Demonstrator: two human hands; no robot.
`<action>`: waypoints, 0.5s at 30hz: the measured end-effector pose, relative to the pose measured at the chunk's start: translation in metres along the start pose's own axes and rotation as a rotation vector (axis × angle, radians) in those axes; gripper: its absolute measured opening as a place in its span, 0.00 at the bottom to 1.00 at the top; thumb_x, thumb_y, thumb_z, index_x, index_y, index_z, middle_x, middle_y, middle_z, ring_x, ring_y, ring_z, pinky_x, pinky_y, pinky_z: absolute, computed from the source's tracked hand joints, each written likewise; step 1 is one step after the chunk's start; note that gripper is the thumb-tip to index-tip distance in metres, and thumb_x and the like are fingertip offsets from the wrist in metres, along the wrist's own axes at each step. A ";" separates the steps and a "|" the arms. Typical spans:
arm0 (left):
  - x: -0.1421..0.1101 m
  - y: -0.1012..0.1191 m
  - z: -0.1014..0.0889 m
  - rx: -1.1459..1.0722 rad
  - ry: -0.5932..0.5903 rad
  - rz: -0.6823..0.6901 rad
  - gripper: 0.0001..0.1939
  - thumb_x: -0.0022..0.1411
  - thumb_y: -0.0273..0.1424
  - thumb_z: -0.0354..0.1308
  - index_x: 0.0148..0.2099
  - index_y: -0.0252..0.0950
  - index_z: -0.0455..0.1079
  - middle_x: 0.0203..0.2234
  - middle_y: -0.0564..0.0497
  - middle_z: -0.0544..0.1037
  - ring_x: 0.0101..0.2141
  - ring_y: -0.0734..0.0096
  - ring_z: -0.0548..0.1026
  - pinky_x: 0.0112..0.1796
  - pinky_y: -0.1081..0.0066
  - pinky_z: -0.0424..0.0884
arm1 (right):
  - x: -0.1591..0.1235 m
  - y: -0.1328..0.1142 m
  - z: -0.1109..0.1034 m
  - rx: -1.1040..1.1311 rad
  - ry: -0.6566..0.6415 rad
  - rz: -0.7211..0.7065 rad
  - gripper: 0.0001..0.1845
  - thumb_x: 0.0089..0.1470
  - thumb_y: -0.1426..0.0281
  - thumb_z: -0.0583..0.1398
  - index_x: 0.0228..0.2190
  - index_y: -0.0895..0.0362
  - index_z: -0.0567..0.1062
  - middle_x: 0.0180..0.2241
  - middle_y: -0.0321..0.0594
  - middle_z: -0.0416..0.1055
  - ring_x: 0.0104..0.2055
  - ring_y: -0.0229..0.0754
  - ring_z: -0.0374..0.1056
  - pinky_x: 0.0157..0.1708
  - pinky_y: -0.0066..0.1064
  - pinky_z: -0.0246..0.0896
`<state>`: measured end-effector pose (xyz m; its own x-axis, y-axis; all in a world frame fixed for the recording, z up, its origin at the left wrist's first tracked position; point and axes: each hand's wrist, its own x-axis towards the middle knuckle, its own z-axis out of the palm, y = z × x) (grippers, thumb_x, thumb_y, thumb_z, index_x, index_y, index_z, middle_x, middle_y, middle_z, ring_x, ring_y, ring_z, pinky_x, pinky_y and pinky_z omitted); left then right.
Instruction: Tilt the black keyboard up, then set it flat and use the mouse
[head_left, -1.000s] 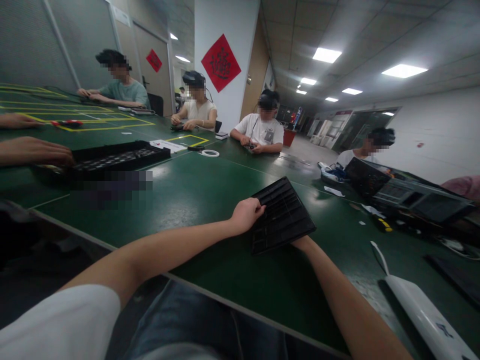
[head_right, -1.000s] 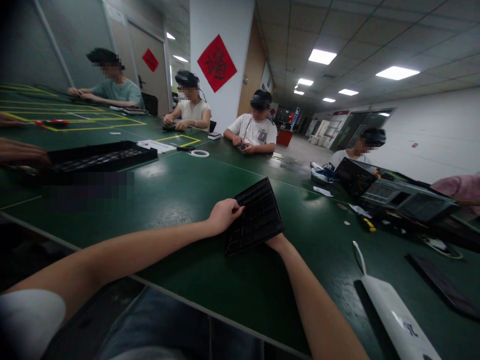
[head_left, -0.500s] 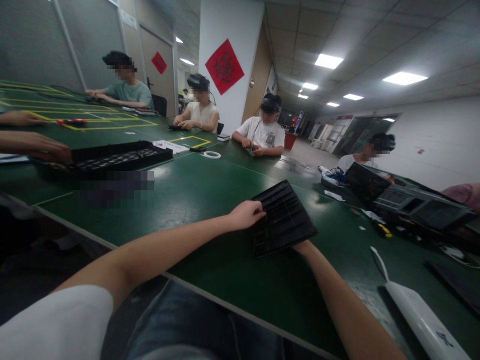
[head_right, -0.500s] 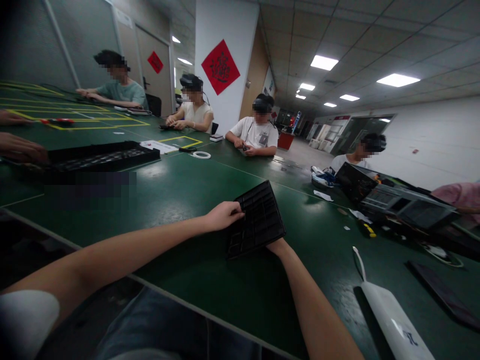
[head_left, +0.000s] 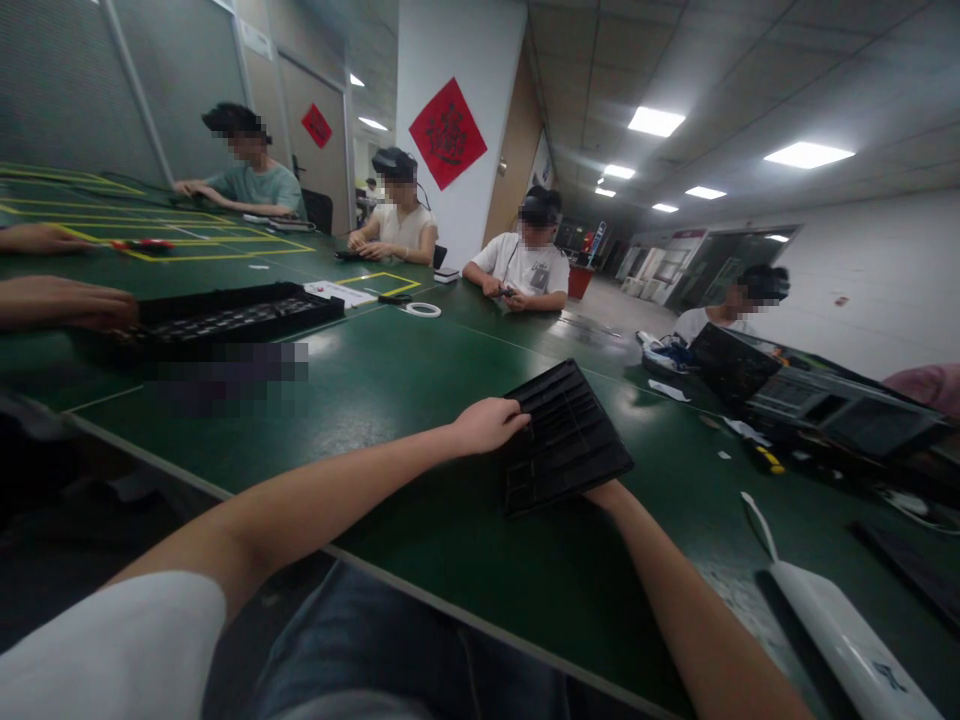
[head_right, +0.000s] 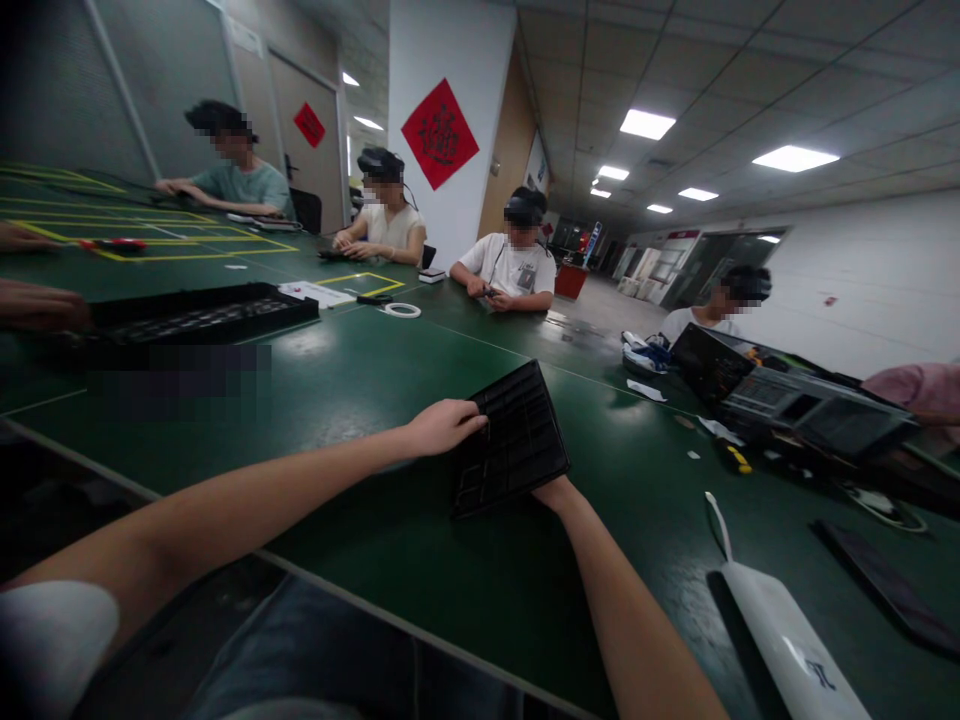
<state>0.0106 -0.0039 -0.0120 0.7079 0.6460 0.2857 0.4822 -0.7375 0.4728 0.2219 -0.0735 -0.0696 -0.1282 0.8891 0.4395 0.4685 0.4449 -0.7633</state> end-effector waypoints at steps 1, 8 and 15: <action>0.000 0.001 0.000 -0.003 0.001 0.008 0.13 0.62 0.38 0.49 0.33 0.35 0.69 0.29 0.48 0.73 0.30 0.67 0.69 0.30 0.71 0.59 | 0.000 0.000 0.000 0.004 0.007 -0.004 0.27 0.52 0.50 0.54 0.52 0.46 0.68 0.58 0.36 0.63 0.63 0.45 0.53 0.65 0.45 0.39; -0.002 0.002 -0.003 -0.127 -0.063 0.110 0.06 0.56 0.25 0.54 0.37 0.36 0.68 0.31 0.51 0.73 0.31 0.71 0.69 0.33 0.73 0.62 | -0.001 -0.004 -0.001 -0.027 0.022 -0.027 0.30 0.50 0.49 0.57 0.53 0.45 0.67 0.60 0.35 0.59 0.64 0.47 0.50 0.66 0.47 0.35; -0.002 0.002 -0.007 -0.091 -0.019 0.166 0.04 0.57 0.25 0.53 0.34 0.35 0.70 0.31 0.48 0.72 0.34 0.68 0.70 0.37 0.71 0.64 | 0.001 -0.001 0.001 -0.053 0.067 -0.032 0.29 0.50 0.49 0.56 0.52 0.45 0.67 0.59 0.35 0.60 0.64 0.48 0.50 0.66 0.48 0.36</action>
<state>0.0067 -0.0056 -0.0058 0.7840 0.5122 0.3508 0.3099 -0.8126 0.4937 0.2210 -0.0731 -0.0691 -0.0864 0.8645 0.4952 0.5110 0.4652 -0.7228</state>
